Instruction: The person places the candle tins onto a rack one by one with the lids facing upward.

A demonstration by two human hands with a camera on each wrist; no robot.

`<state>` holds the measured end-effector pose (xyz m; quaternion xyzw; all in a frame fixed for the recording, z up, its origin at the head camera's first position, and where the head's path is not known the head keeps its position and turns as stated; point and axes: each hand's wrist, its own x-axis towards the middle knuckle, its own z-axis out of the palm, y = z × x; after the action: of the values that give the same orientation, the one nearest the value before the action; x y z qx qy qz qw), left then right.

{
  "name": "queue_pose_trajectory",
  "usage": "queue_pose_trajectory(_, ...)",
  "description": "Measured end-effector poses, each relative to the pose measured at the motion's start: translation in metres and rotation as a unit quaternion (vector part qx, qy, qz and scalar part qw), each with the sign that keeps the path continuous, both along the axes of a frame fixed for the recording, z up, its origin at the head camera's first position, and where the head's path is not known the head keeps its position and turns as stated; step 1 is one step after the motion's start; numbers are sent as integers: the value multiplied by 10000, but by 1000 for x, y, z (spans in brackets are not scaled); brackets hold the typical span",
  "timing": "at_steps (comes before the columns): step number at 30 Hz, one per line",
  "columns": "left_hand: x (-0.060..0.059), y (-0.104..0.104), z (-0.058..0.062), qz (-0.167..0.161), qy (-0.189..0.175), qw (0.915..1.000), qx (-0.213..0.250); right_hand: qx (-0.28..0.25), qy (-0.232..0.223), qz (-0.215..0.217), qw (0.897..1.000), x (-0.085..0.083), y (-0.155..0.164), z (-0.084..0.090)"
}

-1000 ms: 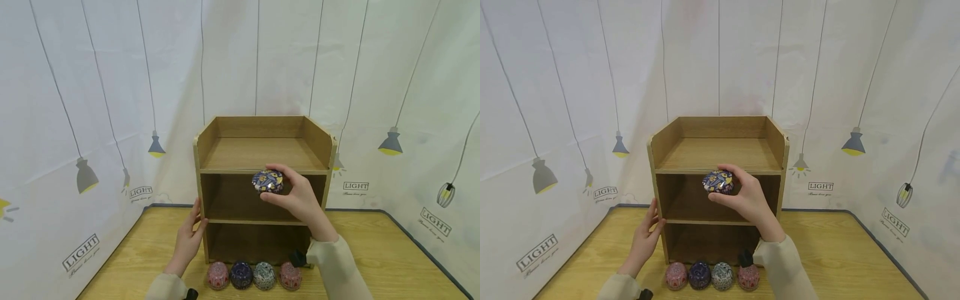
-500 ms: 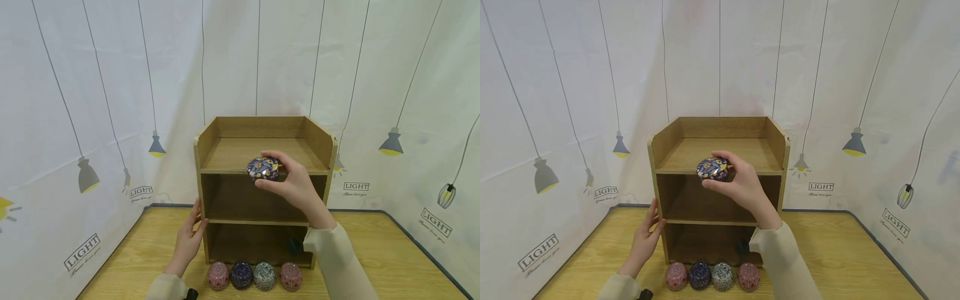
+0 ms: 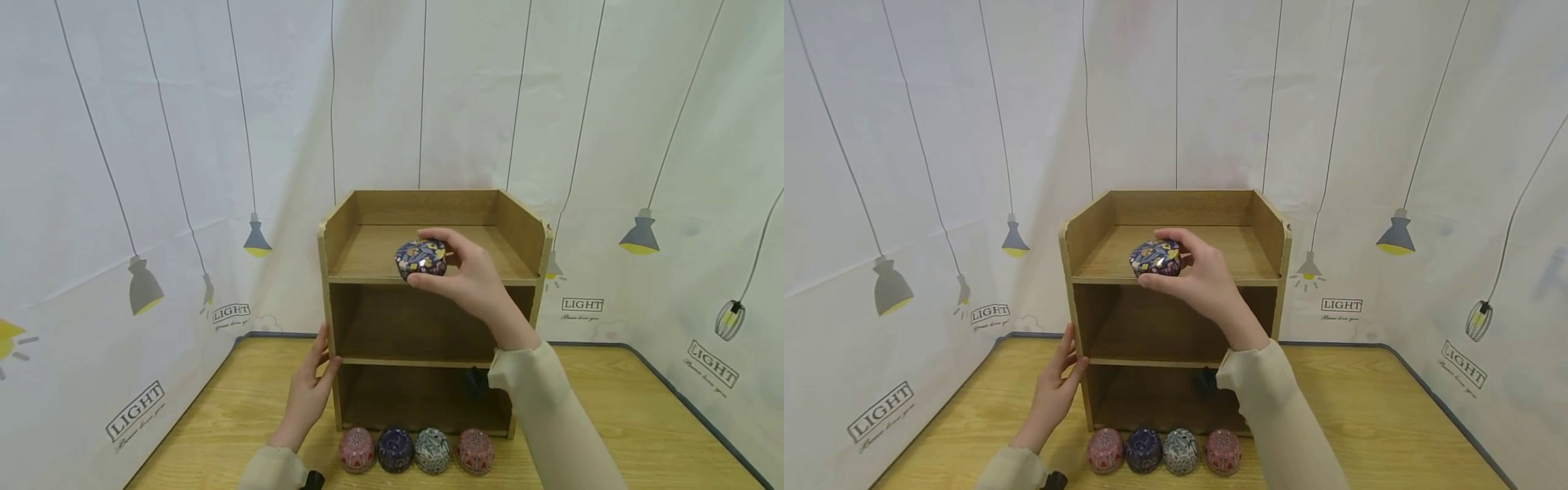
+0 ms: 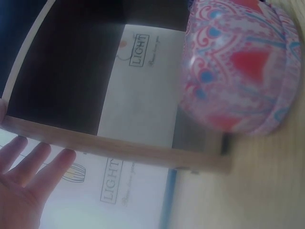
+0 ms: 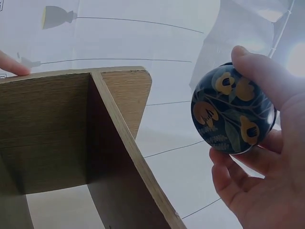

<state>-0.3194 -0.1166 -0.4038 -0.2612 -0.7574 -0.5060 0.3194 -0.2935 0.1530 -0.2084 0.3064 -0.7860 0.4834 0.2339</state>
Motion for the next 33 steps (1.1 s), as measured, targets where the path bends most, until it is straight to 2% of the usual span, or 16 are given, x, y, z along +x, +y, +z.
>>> queue_pose_trajectory(12,1,2,2,14,94,9999,97,-97,-216,-4,9997,-10,-1,9)
queue_pose_trajectory(20,3,2,3,61,-35,9999,103,-28,-314,-174,9994,-13,-6,17)
queue_pose_trajectory(27,4,2,4,38,-123,9998,144,-115,-442,-121,9989,-18,-12,22)
queue_pose_trajectory(33,5,1,5,5,-138,9998,145,-219,-523,6,9984,-25,-18,20)
